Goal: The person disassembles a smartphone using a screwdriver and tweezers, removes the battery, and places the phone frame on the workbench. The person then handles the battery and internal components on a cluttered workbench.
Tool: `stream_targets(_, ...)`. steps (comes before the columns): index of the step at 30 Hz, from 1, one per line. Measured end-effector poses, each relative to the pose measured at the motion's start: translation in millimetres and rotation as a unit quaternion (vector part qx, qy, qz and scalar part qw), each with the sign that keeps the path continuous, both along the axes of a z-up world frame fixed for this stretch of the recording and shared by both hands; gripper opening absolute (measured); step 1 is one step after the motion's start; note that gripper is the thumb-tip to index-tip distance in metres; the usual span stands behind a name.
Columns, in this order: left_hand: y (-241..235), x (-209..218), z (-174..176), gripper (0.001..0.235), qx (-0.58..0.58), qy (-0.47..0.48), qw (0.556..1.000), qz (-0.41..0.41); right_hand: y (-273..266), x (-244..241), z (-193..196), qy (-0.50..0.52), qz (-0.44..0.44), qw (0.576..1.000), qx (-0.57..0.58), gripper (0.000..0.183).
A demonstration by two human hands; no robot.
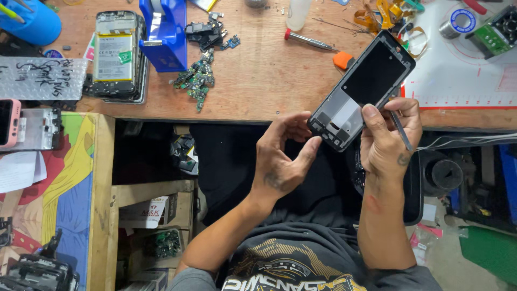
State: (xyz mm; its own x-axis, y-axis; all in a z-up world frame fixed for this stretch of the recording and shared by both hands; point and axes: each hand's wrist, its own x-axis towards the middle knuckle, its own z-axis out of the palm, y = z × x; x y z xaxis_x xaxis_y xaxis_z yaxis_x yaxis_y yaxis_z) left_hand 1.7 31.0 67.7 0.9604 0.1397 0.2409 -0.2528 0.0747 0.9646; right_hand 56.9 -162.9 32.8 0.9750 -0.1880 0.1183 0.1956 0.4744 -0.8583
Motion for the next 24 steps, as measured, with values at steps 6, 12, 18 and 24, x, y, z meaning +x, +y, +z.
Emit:
stream_targets(6, -3.5, 9.3, -17.2, 0.038, -0.115, 0.054, 0.992, -0.017, 8.6, 3.6, -0.6, 0.013, 0.007, 1.000, 0.002, 0.033)
stream_targets(12, 0.9, 15.5, -29.2, 0.025, -0.183, 0.122, 0.975, 0.000, 13.2, 0.2, -1.0, -0.004, 0.000, 0.999, -0.036, 0.036)
stream_targets(18, 7.2, 23.0, -34.3, 0.017, -0.170, 0.153, 0.973, 0.031, 16.5, -3.5, -0.1, -0.007, 0.011, 0.999, -0.040, 0.036)
stream_targets(24, 11.0, 22.4, -31.7, 0.019, -0.152, 0.167, 0.973, 0.039, 15.7, -3.5, -4.3, -0.005, 0.020, 0.999, -0.040, 0.035)
